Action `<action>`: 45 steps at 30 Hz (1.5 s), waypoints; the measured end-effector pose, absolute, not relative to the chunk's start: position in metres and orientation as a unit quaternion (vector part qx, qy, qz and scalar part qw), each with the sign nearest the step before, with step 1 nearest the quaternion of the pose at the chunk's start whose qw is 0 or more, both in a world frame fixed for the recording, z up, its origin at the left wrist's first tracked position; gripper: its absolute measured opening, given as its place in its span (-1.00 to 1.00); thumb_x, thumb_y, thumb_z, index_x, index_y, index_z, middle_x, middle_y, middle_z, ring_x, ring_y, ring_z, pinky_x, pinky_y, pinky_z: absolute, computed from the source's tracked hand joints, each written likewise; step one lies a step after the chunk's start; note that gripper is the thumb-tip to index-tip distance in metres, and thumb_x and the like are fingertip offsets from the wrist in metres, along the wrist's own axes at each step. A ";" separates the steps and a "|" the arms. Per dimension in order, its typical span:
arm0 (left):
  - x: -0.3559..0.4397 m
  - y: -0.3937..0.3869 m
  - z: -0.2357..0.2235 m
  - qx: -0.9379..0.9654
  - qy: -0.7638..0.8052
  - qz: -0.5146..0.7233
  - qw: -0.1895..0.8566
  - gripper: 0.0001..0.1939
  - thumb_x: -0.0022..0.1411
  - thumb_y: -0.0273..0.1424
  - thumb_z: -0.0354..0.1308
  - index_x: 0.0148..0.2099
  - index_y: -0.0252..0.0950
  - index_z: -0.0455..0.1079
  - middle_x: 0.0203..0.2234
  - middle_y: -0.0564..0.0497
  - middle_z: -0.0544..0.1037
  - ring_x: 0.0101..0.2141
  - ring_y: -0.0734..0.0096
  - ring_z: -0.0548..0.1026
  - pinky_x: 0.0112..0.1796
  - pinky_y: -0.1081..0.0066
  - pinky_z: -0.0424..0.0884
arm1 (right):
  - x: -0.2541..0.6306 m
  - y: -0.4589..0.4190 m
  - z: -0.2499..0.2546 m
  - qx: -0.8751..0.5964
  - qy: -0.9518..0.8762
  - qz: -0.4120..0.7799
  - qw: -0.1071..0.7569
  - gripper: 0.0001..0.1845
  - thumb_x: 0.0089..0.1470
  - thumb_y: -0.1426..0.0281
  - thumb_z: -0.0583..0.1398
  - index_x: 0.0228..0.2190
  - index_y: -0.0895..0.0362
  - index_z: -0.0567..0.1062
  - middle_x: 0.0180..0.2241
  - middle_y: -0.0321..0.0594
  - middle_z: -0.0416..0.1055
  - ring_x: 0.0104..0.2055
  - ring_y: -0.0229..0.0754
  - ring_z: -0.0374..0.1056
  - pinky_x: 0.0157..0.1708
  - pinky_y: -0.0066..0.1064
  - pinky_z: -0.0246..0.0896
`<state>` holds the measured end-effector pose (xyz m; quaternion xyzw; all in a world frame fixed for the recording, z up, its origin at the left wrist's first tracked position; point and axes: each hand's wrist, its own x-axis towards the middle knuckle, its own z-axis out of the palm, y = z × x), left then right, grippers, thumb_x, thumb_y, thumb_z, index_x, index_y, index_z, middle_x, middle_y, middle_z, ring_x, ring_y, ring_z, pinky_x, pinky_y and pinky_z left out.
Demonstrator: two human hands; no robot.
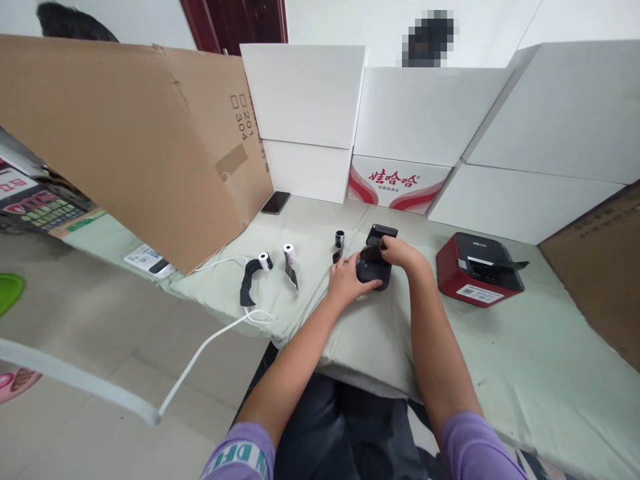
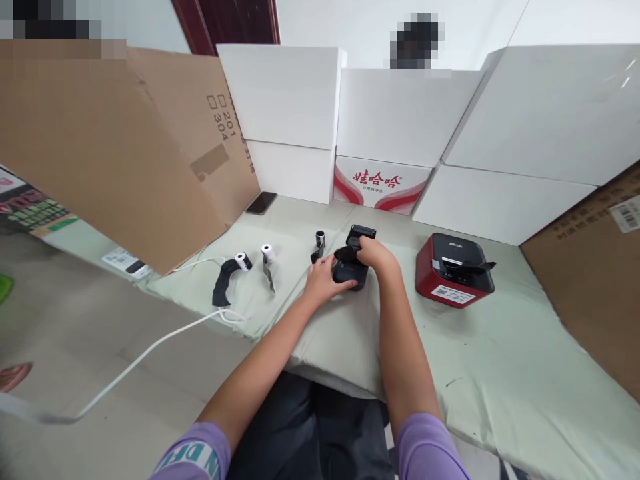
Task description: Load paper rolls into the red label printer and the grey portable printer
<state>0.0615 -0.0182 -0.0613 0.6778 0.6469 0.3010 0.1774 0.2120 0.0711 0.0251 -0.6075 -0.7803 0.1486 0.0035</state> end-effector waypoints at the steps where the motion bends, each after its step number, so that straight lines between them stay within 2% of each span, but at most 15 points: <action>1: 0.061 -0.018 -0.062 0.679 0.645 0.303 0.177 -0.06 0.01 0.15 0.31 0.33 -0.15 0.17 0.22 -0.14 0.45 0.23 0.00 0.34 0.20 0.08 0.23 | 0.211 0.071 0.022 -0.608 -0.780 0.146 -0.001 -0.69 -0.02 0.56 0.18 -0.19 0.15 0.55 -0.18 -0.04 0.57 -0.21 -0.07 0.45 -0.33 -0.41 0.21; 6: 0.060 -0.016 -0.065 0.685 0.636 0.310 0.173 -0.07 0.01 0.15 0.31 0.32 -0.14 0.18 0.24 -0.14 0.43 0.23 -0.02 0.33 0.19 0.06 0.24 | 0.211 0.070 0.015 -0.619 -0.777 0.115 0.001 -0.72 -0.08 0.55 0.26 -0.25 0.14 0.60 -0.10 -0.01 0.50 -0.14 -0.08 0.43 -0.23 -0.40 0.25; 9: 0.060 -0.017 -0.065 0.684 0.637 0.309 0.176 -0.07 0.02 0.16 0.30 0.32 -0.15 0.18 0.23 -0.14 0.44 0.22 -0.02 0.34 0.19 0.06 0.24 | 0.216 0.069 0.027 -0.588 -0.794 0.150 0.038 -0.78 0.03 0.43 0.26 -0.22 0.14 0.58 -0.25 -0.11 0.52 -0.24 -0.14 0.41 -0.24 -0.40 0.25; 11: 0.060 -0.017 -0.064 0.684 0.638 0.307 0.177 -0.07 0.02 0.16 0.29 0.33 -0.14 0.18 0.22 -0.13 0.45 0.22 -0.02 0.34 0.19 0.07 0.24 | 0.221 0.069 0.036 -0.558 -0.805 0.168 0.111 -0.75 0.15 0.34 0.19 -0.16 0.14 0.56 -0.30 -0.16 0.53 -0.28 -0.15 0.40 -0.24 -0.38 0.26; 13: 0.060 -0.018 -0.062 0.686 0.635 0.308 0.175 -0.07 0.03 0.16 0.29 0.34 -0.13 0.17 0.22 -0.12 0.44 0.22 -0.02 0.33 0.19 0.07 0.23 | 0.225 0.071 0.040 -0.557 -0.797 0.125 0.199 -0.67 0.22 0.30 0.12 -0.05 0.14 0.52 -0.16 -0.08 0.54 -0.14 -0.07 0.40 -0.10 -0.30 0.27; 15: 0.060 -0.020 -0.061 0.690 0.630 0.310 0.173 -0.08 0.05 0.15 0.29 0.35 -0.11 0.17 0.23 -0.09 0.44 0.22 -0.03 0.33 0.19 0.07 0.23 | 0.229 0.074 0.037 -0.577 -0.777 0.083 0.239 -0.59 0.24 0.26 0.11 0.06 0.14 0.48 0.04 0.02 0.47 0.07 0.04 0.33 0.07 -0.17 0.22; 17: 0.060 -0.021 -0.060 0.698 0.620 0.313 0.172 -0.12 0.07 0.11 0.29 0.35 -0.07 0.18 0.22 -0.05 0.45 0.20 -0.01 0.34 0.19 0.07 0.23 | 0.233 0.078 0.030 -0.580 -0.774 0.098 0.234 -0.56 0.26 0.24 0.10 0.10 0.14 0.46 0.13 0.04 0.42 0.16 0.06 0.29 0.14 -0.15 0.18; 18: 0.061 -0.022 -0.059 0.704 0.613 0.315 0.170 -0.15 0.09 0.08 0.29 0.35 -0.06 0.18 0.22 -0.03 0.46 0.20 0.00 0.34 0.19 0.07 0.22 | 0.235 0.080 0.027 -0.573 -0.777 0.121 0.231 -0.57 0.26 0.24 0.10 0.08 0.15 0.48 0.11 0.03 0.44 0.13 0.03 0.32 0.12 -0.19 0.20; 20: 0.061 -0.022 -0.059 0.713 0.601 0.321 0.166 -0.19 0.12 0.04 0.29 0.34 -0.05 0.19 0.22 -0.01 0.46 0.19 0.03 0.35 0.20 0.07 0.20 | 0.240 0.084 0.023 -0.551 -0.782 0.181 0.227 -0.61 0.27 0.27 0.09 0.02 0.18 0.52 -0.04 -0.02 0.54 -0.02 -0.07 0.43 0.01 -0.30 0.28; 23: 0.062 -0.022 -0.060 0.713 0.599 0.323 0.168 -0.20 0.13 0.03 0.29 0.33 -0.10 0.20 0.24 -0.05 0.43 0.22 0.04 0.32 0.23 0.08 0.17 | 0.247 0.087 0.022 -0.542 -0.778 0.260 0.183 -0.64 0.23 0.33 0.13 -0.01 0.20 0.54 -0.23 -0.10 0.59 -0.21 -0.15 0.46 -0.15 -0.39 0.33; 27: 0.062 -0.021 -0.062 0.695 0.622 0.317 0.175 -0.16 0.12 0.04 0.30 0.33 -0.19 0.19 0.25 -0.15 0.40 0.27 0.01 0.28 0.25 0.10 0.14 | 0.248 0.086 0.019 -0.591 -0.752 0.274 0.100 -0.50 0.15 0.35 0.24 0.12 0.21 0.46 0.10 0.07 0.48 -0.03 -0.08 0.45 -0.03 -0.34 0.34; 29: 0.062 -0.021 -0.063 0.688 0.627 0.320 0.176 -0.13 0.11 0.04 0.30 0.34 -0.21 0.16 0.26 -0.16 0.39 0.27 0.00 0.27 0.24 0.10 0.15 | 0.248 0.086 0.017 -0.601 -0.734 0.311 0.067 -0.43 0.16 0.34 0.24 0.18 0.20 0.40 0.18 0.10 0.41 0.05 -0.04 0.43 0.01 -0.31 0.36; 33: 0.060 -0.021 -0.063 0.702 0.613 0.322 0.166 -0.10 0.13 0.04 0.29 0.40 -0.13 0.08 0.31 -0.11 0.34 0.28 0.00 0.25 0.22 0.06 0.19 | 0.248 0.086 0.013 -0.590 -0.707 0.387 0.032 -0.36 0.09 0.40 0.24 0.22 0.12 0.36 0.15 0.04 0.45 0.03 -0.02 0.44 -0.11 -0.29 0.45; 38: 0.059 -0.019 -0.063 0.710 0.608 0.307 0.180 -0.14 0.15 0.03 0.26 0.42 0.01 0.08 0.36 0.01 0.28 0.28 -0.01 0.24 0.23 0.00 0.17 | 0.253 0.084 0.009 -0.577 -0.702 0.415 0.047 -0.35 0.05 0.40 0.23 0.20 0.11 0.38 0.19 0.01 0.40 0.07 -0.03 0.40 -0.18 -0.38 0.46; 45: 0.060 -0.016 -0.061 0.699 0.615 0.296 0.212 -0.08 0.12 0.03 0.29 0.44 -0.03 0.06 0.31 -0.04 0.36 0.27 -0.03 0.27 0.24 0.02 0.15 | 0.252 0.080 0.007 -0.569 -0.683 0.453 0.061 -0.38 0.04 0.46 0.18 0.18 0.15 0.37 0.10 0.01 0.43 -0.04 -0.09 0.43 -0.28 -0.44 0.43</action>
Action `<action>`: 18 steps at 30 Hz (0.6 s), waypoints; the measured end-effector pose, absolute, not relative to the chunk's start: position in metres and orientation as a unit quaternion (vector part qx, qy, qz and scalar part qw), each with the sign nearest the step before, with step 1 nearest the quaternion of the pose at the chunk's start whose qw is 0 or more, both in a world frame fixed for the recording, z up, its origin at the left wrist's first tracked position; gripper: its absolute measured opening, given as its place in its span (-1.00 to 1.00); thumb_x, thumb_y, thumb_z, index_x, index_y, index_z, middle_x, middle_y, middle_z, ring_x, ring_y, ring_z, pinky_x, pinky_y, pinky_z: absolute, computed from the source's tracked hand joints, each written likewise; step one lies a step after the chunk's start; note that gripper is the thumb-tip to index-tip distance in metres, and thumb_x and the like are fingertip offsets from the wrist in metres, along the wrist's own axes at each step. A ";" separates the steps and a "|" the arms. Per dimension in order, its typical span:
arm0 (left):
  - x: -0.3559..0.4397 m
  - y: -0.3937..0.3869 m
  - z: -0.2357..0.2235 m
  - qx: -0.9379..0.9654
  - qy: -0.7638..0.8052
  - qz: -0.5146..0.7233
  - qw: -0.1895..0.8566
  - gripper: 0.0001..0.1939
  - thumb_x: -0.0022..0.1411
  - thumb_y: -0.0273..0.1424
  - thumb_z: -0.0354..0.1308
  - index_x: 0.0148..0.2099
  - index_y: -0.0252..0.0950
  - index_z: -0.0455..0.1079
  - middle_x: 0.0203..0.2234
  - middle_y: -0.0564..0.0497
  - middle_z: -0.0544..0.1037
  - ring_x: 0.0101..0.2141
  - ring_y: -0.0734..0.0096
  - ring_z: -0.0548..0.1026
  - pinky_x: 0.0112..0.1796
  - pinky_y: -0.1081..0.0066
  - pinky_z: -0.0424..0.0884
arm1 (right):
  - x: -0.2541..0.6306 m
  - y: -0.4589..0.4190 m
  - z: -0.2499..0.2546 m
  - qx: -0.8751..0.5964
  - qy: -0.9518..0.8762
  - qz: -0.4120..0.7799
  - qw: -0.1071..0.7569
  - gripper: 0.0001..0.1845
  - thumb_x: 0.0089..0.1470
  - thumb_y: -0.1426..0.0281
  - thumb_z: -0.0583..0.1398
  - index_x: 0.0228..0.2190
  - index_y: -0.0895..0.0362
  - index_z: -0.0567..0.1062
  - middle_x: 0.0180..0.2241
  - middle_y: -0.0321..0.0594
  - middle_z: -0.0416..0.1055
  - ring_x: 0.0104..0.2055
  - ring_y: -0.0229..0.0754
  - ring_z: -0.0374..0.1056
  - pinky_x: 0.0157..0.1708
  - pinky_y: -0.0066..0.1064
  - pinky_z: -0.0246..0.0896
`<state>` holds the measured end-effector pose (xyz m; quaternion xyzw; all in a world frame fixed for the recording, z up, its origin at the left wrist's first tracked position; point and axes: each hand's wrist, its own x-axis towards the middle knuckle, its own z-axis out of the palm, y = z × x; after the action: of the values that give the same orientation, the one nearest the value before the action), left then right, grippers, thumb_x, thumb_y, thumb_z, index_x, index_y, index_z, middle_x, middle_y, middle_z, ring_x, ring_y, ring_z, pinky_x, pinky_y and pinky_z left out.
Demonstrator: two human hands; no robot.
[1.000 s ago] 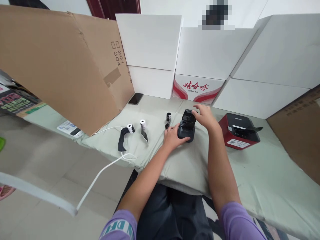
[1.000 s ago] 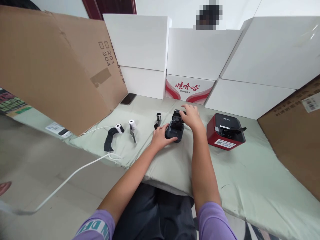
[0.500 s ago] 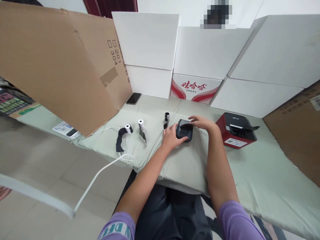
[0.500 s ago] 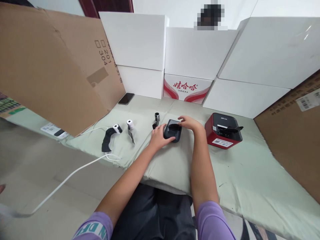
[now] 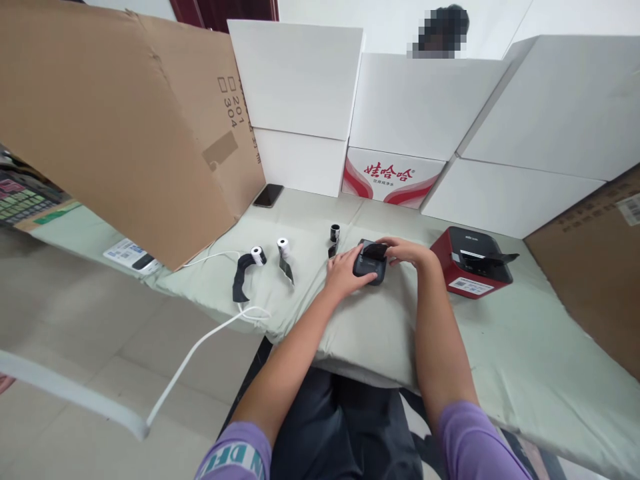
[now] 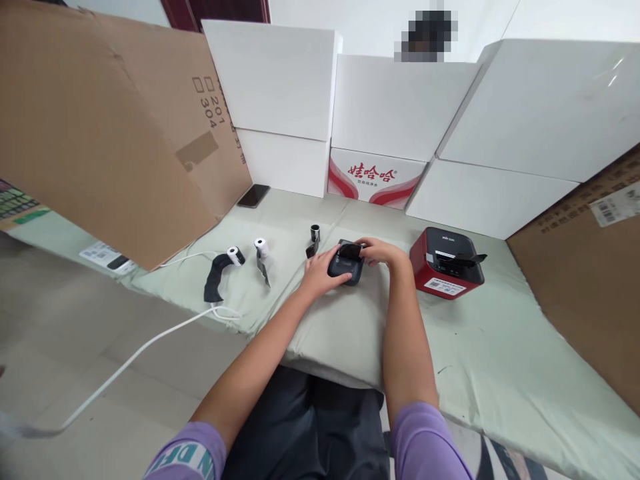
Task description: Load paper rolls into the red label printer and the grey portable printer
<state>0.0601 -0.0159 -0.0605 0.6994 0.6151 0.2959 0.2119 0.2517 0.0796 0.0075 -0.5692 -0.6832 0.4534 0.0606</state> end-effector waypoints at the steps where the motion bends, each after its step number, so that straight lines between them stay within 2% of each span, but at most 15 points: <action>1: 0.060 -0.015 -0.061 0.697 0.616 0.297 0.216 -0.06 0.12 0.04 0.30 0.45 -0.04 0.05 0.31 -0.05 0.36 0.28 -0.03 0.27 0.24 0.02 0.14 | 0.251 0.079 0.008 -0.569 -0.682 0.455 0.062 -0.38 0.03 0.46 0.19 0.16 0.14 0.39 0.10 0.00 0.43 -0.04 -0.10 0.43 -0.29 -0.45 0.43; 7: 0.058 -0.013 -0.063 0.692 0.609 0.308 0.236 0.01 0.07 0.04 0.33 0.46 -0.04 0.00 0.32 -0.04 0.34 0.27 -0.01 0.28 0.25 0.02 0.13 | 0.253 0.078 0.009 -0.565 -0.684 0.457 0.063 -0.47 -0.05 0.41 0.28 0.03 0.10 0.49 0.07 -0.05 0.44 0.01 -0.07 0.39 -0.31 -0.48 0.42; 11: 0.058 -0.013 -0.064 0.692 0.610 0.308 0.234 0.01 0.07 0.05 0.33 0.46 -0.03 0.00 0.32 -0.04 0.34 0.28 -0.01 0.28 0.26 0.01 0.13 | 0.254 0.079 0.009 -0.562 -0.687 0.455 0.064 -0.49 -0.04 0.40 0.29 0.01 0.10 0.49 0.06 -0.06 0.45 -0.01 -0.08 0.40 -0.33 -0.50 0.41; 15: 0.059 -0.013 -0.065 0.687 0.616 0.310 0.229 0.02 0.07 0.06 0.32 0.46 -0.08 -0.01 0.33 -0.09 0.33 0.30 -0.03 0.26 0.26 0.01 0.11 | 0.251 0.080 0.009 -0.579 -0.686 0.436 0.063 -0.48 0.03 0.39 0.28 0.06 0.13 0.46 -0.01 -0.06 0.49 -0.20 -0.20 0.43 -0.37 -0.50 0.39; 18: 0.060 -0.013 -0.065 0.681 0.625 0.311 0.221 0.03 0.07 0.07 0.32 0.45 -0.15 0.02 0.34 -0.15 0.29 0.31 -0.03 0.24 0.27 0.03 0.10 | 0.248 0.074 0.007 -0.623 -0.676 0.389 0.063 -0.39 0.08 0.33 0.28 0.16 0.19 0.37 -0.12 -0.03 0.54 -0.37 -0.26 0.40 -0.42 -0.47 0.36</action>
<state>0.0600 -0.0129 -0.0652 0.6807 0.6254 0.3112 0.2206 0.2478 0.0736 0.0066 -0.6231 -0.6758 0.3886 0.0627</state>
